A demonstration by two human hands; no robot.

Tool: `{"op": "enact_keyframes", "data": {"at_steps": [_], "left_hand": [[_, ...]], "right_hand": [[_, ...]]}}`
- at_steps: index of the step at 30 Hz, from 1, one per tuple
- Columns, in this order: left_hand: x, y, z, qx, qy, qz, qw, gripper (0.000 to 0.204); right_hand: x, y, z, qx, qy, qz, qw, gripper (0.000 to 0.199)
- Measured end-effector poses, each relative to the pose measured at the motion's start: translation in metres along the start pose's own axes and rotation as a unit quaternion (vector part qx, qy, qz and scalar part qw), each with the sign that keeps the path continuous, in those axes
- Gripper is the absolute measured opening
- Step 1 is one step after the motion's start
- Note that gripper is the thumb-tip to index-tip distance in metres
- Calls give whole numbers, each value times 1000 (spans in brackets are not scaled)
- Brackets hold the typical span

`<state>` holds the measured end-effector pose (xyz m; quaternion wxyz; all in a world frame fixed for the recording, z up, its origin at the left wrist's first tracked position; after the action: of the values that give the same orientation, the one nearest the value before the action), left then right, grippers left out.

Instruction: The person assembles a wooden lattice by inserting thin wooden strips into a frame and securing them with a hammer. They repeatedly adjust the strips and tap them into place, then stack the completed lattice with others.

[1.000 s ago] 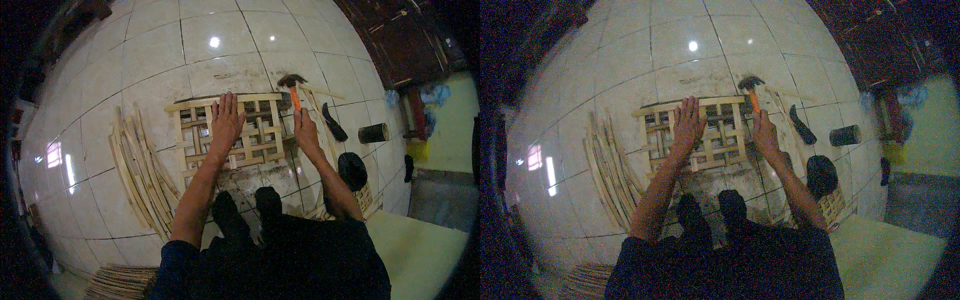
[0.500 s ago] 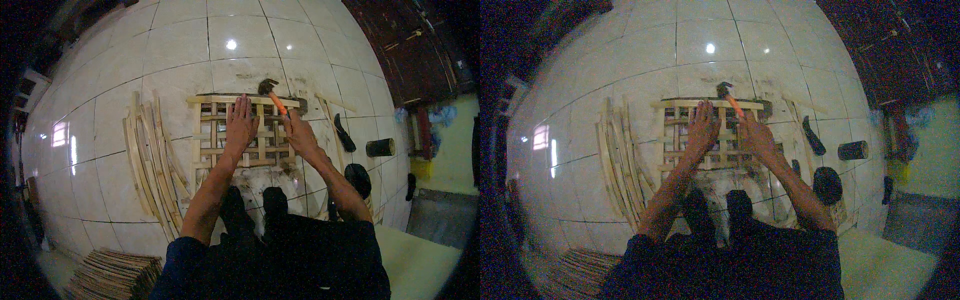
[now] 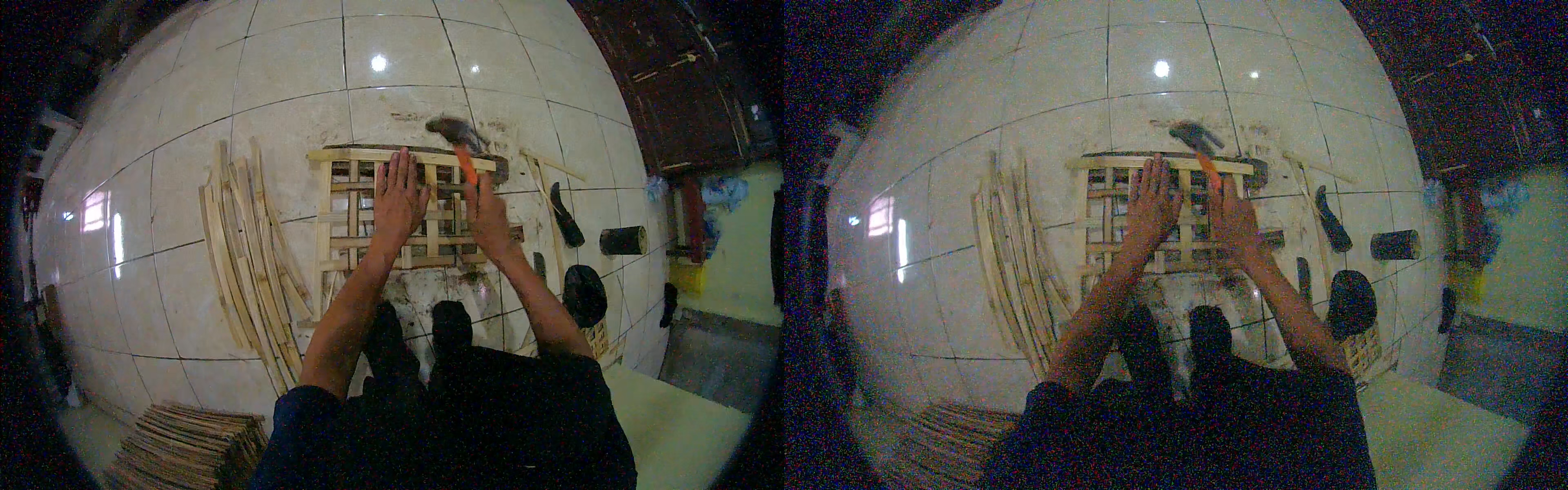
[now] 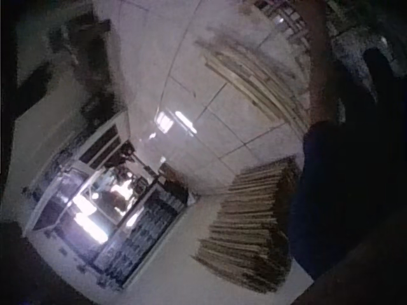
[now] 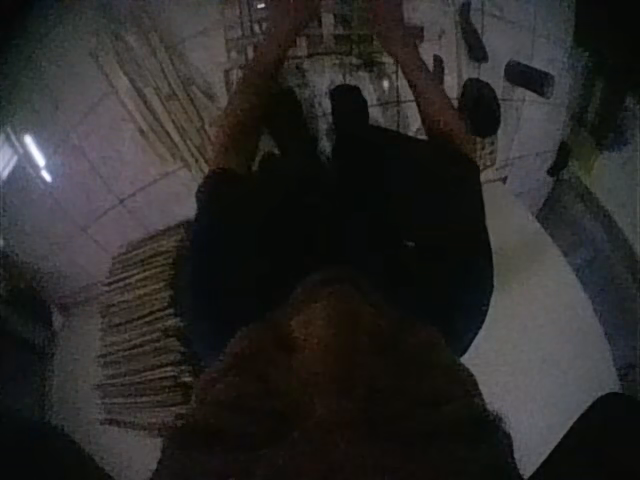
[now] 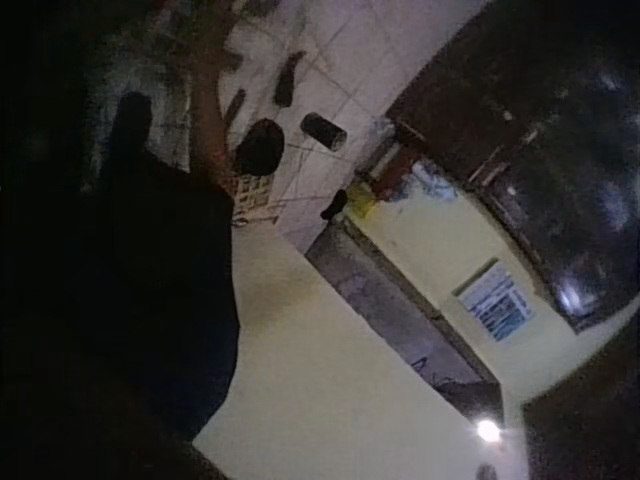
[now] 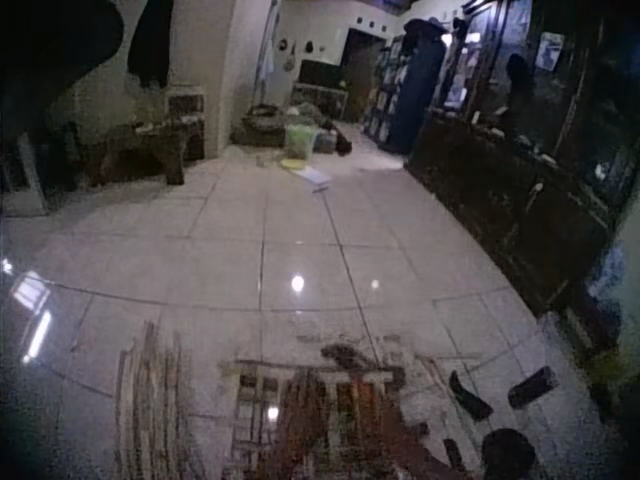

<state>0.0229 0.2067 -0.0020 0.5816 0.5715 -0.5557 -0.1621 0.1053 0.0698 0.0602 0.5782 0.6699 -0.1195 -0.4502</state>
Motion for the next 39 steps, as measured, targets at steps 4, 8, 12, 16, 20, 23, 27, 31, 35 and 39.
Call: {"op": "enact_keyframes", "data": {"at_steps": [4, 8, 12, 16, 20, 23, 27, 31, 35, 39], "left_hand": [[4, 4, 3, 30, -6, 4, 1000, 63], [2, 4, 12, 12, -2, -24, 1000, 66], [-2, 7, 3, 20, 6, 27, 999, 67], [-60, 41, 29, 185, 63, -7, 981, 65], [-127, 74, 62, 196, 350, 191, 896, 56], [-112, 74, 65, 141, 343, 351, 860, 40], [-88, 64, 64, 111, 332, 361, 864, 34], [-87, 48, 55, 60, 337, 352, 871, 50], [-124, 11, 40, 63, 331, 390, 857, 57], [-109, 26, 33, -13, 415, 308, 856, 57]], "right_hand": [[17, -8, -3, 27, 12, 34, 999, 32], [22, -26, 5, 17, -64, -23, 998, 35], [23, -14, -2, 43, -7, 2, 999, 39], [20, 2, 24, 73, 28, -45, 996, 42], [23, 13, 36, -7, -47, -67, 997, 39], [20, 13, 36, 5, -15, -44, 999, 34], [-5, 19, 30, 6, 35, -28, 999, 29], [-24, 28, 19, -55, 36, 54, 996, 27], [-44, 21, 0, -47, 121, 103, 986, 26], [-89, 19, -9, -47, 144, 92, 984, 25]]}}
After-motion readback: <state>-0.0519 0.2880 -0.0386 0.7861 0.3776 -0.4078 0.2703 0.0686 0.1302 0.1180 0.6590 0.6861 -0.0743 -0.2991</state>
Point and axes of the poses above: each hand's wrist, its own z-axis away from the middle knuckle, its own y-axis out of the back of the hand, x = y × z, the point moved 6 cm from there along -z, towards the middle knuckle, and after that the axes turned 7 degrees about z, right-handed, at the moved point
